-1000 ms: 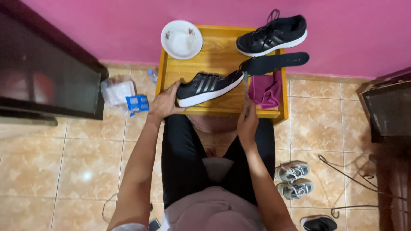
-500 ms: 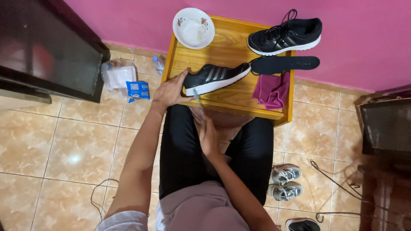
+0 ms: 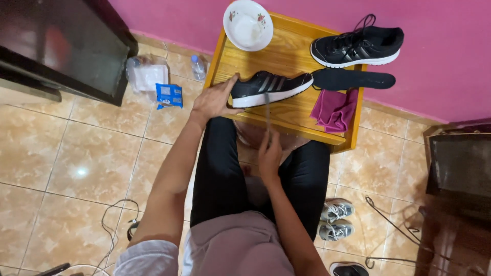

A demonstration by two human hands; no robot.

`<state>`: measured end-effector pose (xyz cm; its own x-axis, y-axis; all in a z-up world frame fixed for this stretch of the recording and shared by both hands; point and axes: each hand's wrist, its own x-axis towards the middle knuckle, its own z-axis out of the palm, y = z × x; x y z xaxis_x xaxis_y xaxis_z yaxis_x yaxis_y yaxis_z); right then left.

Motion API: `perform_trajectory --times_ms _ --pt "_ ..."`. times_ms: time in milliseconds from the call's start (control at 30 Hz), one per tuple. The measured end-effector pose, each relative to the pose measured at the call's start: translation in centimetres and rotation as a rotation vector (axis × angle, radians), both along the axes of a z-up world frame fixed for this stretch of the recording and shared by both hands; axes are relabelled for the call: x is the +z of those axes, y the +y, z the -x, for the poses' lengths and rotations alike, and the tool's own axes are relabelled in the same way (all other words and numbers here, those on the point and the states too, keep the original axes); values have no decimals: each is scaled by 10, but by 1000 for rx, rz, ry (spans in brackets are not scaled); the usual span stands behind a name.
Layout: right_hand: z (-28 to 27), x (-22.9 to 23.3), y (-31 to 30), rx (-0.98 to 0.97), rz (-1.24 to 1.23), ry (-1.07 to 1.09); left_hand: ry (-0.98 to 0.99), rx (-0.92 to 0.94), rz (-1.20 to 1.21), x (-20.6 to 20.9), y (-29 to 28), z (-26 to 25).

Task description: Cleaning the white sole of a black sneaker using a toothbrush and cleaning solution.

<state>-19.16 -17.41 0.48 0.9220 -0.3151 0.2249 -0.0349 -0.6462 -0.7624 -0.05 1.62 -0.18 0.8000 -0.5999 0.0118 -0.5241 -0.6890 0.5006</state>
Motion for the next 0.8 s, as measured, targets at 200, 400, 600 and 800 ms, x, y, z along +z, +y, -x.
perform_trajectory --times_ms 200,400,600,800 --pt "3 40 22 130 -57 -15 -33 -9 -13 3 1 -3" --pt "4 54 17 64 6 -40 -54 -49 -6 -8 0 -2" --pt "1 37 12 110 22 -32 -14 -28 -29 4 3 -2" --pt "8 38 32 191 -12 5 -11 -46 -67 -3 2 -3"
